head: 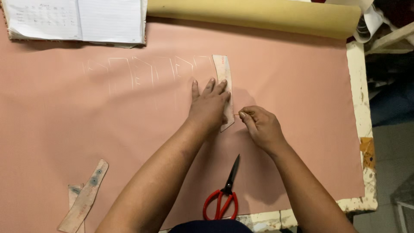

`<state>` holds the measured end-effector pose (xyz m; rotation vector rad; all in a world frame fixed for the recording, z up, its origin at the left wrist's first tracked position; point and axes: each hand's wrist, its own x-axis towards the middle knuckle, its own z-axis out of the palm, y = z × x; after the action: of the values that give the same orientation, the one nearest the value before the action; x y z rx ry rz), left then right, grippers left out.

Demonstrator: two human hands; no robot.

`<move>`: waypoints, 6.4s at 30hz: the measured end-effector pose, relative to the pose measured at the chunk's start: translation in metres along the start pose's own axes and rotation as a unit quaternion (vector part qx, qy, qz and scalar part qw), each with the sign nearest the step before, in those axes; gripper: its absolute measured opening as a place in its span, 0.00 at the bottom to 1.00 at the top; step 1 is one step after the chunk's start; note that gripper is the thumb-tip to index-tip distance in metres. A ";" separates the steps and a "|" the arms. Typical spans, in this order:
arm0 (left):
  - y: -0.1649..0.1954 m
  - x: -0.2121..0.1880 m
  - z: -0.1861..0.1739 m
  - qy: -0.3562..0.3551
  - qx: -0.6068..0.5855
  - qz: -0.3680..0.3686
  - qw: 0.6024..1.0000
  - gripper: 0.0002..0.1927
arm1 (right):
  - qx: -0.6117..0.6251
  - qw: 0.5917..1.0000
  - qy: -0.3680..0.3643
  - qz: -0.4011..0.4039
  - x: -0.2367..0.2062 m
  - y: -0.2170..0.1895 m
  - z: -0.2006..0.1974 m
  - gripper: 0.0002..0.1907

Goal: The person uses a pencil and a curved ruler to trace and mark multiple pattern outlines on a large sheet of pink material. They repeatedly reposition the ruler and draw along its edges to create curved lines, then freehand connect segments to complete the pattern shapes.

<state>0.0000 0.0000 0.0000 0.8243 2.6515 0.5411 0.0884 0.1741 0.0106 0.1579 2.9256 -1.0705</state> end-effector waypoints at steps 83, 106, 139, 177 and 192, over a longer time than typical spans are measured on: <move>0.022 0.004 0.015 0.027 -0.111 -0.034 0.993 0.14 | 0.051 0.994 0.068 -0.063 -0.002 0.003 0.002 0.08; -0.053 -0.122 0.025 0.142 0.054 -0.024 0.988 0.28 | 0.018 0.993 0.114 0.028 -0.090 0.046 0.003 0.12; -0.127 -0.183 -0.039 0.292 -0.890 -0.067 0.342 0.07 | -0.198 0.962 0.185 -0.030 -0.112 0.034 0.029 0.08; -0.075 -0.096 0.015 0.197 0.101 -0.119 0.968 0.34 | 0.324 0.933 0.150 0.036 0.132 -0.006 0.006 0.06; -0.080 -0.092 0.011 0.197 0.098 -0.116 0.969 0.35 | 0.256 0.949 0.182 0.011 0.148 -0.006 0.023 0.04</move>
<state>0.0388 -0.1129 -0.0285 0.4799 3.1523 0.4215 -0.0593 0.1678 -0.0111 0.4372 2.8404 -1.9671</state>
